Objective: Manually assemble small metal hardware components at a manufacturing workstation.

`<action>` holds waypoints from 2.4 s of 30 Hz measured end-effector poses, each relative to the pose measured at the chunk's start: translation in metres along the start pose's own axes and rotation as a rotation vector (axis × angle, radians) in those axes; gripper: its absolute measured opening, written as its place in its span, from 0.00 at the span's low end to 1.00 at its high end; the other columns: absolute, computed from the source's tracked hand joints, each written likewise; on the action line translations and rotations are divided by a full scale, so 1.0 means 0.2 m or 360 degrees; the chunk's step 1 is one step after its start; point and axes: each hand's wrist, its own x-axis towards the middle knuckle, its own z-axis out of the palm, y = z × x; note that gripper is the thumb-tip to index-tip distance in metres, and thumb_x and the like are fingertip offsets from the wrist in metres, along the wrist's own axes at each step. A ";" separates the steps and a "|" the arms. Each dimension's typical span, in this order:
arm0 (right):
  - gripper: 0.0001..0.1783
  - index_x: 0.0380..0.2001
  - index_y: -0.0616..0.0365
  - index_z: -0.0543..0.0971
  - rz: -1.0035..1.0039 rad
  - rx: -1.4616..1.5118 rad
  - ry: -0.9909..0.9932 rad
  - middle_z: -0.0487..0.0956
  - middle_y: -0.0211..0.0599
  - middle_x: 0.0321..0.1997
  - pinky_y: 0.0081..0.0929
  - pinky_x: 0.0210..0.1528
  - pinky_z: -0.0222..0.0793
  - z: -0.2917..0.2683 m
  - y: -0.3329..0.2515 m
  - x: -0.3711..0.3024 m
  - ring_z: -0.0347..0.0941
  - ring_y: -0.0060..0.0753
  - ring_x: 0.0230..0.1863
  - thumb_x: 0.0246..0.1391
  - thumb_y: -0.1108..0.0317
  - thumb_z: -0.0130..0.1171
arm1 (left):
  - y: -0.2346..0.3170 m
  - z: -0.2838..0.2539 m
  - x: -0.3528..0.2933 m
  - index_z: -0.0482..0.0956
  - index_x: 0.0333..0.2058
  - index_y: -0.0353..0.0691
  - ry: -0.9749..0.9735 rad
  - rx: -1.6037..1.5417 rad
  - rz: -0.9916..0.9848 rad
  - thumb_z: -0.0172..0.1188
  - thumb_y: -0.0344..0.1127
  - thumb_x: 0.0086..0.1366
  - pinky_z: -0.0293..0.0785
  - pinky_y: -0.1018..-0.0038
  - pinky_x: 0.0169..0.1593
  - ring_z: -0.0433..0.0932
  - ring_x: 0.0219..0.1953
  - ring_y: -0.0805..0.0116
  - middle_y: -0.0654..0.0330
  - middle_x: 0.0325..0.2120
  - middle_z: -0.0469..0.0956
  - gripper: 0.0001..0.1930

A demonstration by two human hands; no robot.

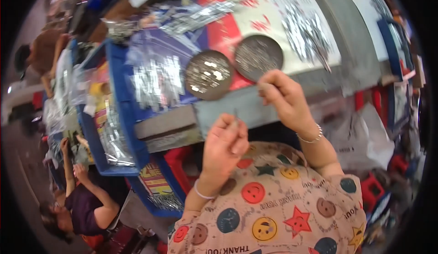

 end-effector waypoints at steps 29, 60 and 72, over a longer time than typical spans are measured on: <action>0.08 0.24 0.61 0.67 -0.0719 -0.0609 -0.0018 0.67 0.42 0.23 0.37 0.27 0.64 0.15 0.06 -0.14 0.66 0.47 0.25 0.44 0.77 0.57 | -0.09 -0.11 0.08 0.68 0.33 0.42 -0.0251 -0.0111 -0.0158 0.53 0.39 0.67 0.58 0.88 0.19 0.64 0.17 0.82 0.64 0.23 0.71 0.08; 0.08 0.25 0.60 0.69 -0.0601 -0.0670 -0.0172 0.71 0.37 0.24 0.25 0.27 0.63 0.28 -0.09 -0.18 0.66 0.32 0.25 0.51 0.73 0.58 | -0.04 -0.12 -0.06 0.67 0.34 0.38 -0.0303 0.0130 0.0196 0.50 0.34 0.68 0.63 0.87 0.20 0.70 0.19 0.81 0.64 0.25 0.72 0.07; 0.07 0.26 0.61 0.69 -0.0003 0.0407 -0.0390 0.69 0.36 0.28 0.21 0.34 0.62 0.17 -0.01 -0.16 0.64 0.26 0.32 0.45 0.75 0.58 | 0.00 -0.06 -0.06 0.66 0.33 0.39 -0.0410 0.0208 -0.0041 0.51 0.32 0.67 0.62 0.85 0.20 0.69 0.17 0.80 0.62 0.23 0.73 0.05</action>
